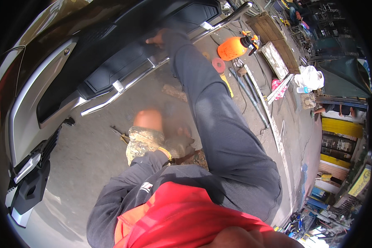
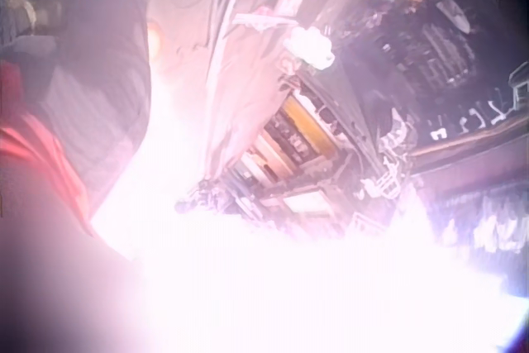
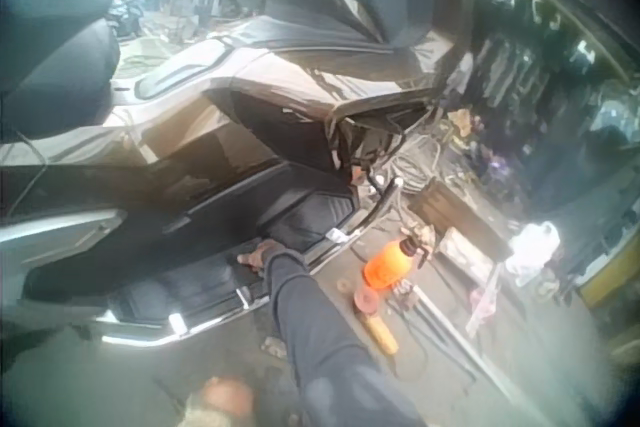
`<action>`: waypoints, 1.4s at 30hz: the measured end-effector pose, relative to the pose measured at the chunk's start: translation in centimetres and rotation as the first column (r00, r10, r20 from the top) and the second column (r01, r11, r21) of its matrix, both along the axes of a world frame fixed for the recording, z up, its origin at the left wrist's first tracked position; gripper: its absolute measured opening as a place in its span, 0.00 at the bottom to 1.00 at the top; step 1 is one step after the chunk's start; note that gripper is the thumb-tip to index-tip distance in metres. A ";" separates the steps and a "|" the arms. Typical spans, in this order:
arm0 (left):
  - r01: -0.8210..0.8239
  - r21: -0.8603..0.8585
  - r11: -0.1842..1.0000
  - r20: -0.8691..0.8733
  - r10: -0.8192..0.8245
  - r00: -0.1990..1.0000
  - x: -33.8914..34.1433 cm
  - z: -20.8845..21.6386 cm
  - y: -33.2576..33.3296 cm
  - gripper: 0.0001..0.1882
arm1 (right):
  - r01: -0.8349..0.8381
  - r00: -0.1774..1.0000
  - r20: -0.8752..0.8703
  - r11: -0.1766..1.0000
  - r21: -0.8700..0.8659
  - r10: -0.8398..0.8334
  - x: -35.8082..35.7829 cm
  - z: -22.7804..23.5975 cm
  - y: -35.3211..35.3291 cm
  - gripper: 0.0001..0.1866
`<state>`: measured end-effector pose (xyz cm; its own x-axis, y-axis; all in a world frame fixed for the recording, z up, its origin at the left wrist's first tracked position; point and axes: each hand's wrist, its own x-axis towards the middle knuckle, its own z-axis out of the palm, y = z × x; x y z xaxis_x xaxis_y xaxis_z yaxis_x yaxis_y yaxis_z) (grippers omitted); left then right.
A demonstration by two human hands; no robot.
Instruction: The person positions and secures a chrome metal bar onto the rear of a motorcycle. They use pliers to adjust a fastener, then use a blue marker to mark positions on the bar, and finally use a hammer to tap the bar into place.
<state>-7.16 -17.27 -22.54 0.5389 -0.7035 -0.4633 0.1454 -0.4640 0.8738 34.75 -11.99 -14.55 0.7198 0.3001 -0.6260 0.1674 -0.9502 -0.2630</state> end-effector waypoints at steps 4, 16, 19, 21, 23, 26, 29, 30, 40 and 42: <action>0.012 0.163 0.987 0.279 -0.057 0.959 0.2 1.0 0.6 0.25 | -0.111 0.916 0.372 0.987 -0.116 0.147 -3.5 2.8 -0.2 0.35; -0.110 0.110 0.988 0.265 0.078 0.961 1.2 5.1 2.6 0.25 | -0.471 0.093 0.813 0.745 -0.472 0.574 -6.0 8.2 -8.8 0.43; -0.058 0.125 0.991 0.041 0.053 0.998 1.3 8.4 3.4 0.28 | -0.182 0.271 0.626 0.678 -0.713 0.731 -5.5 11.0 -11.1 0.43; 0.094 0.024 0.995 0.406 -0.096 0.909 3.1 11.7 6.4 0.29 | -0.306 0.063 0.767 0.744 -0.594 0.638 -4.0 11.5 -11.3 0.43; -0.166 0.098 0.981 0.783 0.027 0.621 6.5 14.6 9.8 0.32 | -0.500 -0.039 0.910 0.781 -0.375 0.412 -3.4 10.6 -12.1 0.42; -0.652 0.068 0.755 0.998 -0.042 0.056 13.6 16.9 16.7 0.39 | -0.159 0.183 0.739 0.761 -0.629 0.649 -3.5 8.9 -12.8 0.40; -0.689 0.426 0.586 0.904 -0.308 0.297 15.8 14.7 18.5 0.41 | -0.488 -0.114 0.929 0.795 -0.360 0.351 -5.7 8.1 -12.8 0.39; -0.530 0.705 0.470 0.706 -0.405 0.580 15.0 13.6 19.0 0.42 | -0.315 -0.012 0.871 0.825 -0.470 0.491 -6.7 8.0 -12.7 0.39; -0.674 0.658 0.336 0.752 -0.352 0.558 15.4 10.3 17.5 0.41 | -0.331 -0.099 0.909 0.848 -0.414 0.405 -6.4 6.7 -13.1 0.37; -0.759 0.497 0.420 0.859 -0.361 0.363 16.3 10.7 16.4 0.40 | -0.319 -0.103 0.913 0.856 -0.407 0.395 -5.1 7.1 -14.4 0.34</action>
<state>9.13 -0.89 -11.86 0.9800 -0.1042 0.1697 -0.0668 -0.9748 -0.2126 29.63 -26.37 -7.40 0.4198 0.7500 0.5112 0.5338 -0.6595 0.5292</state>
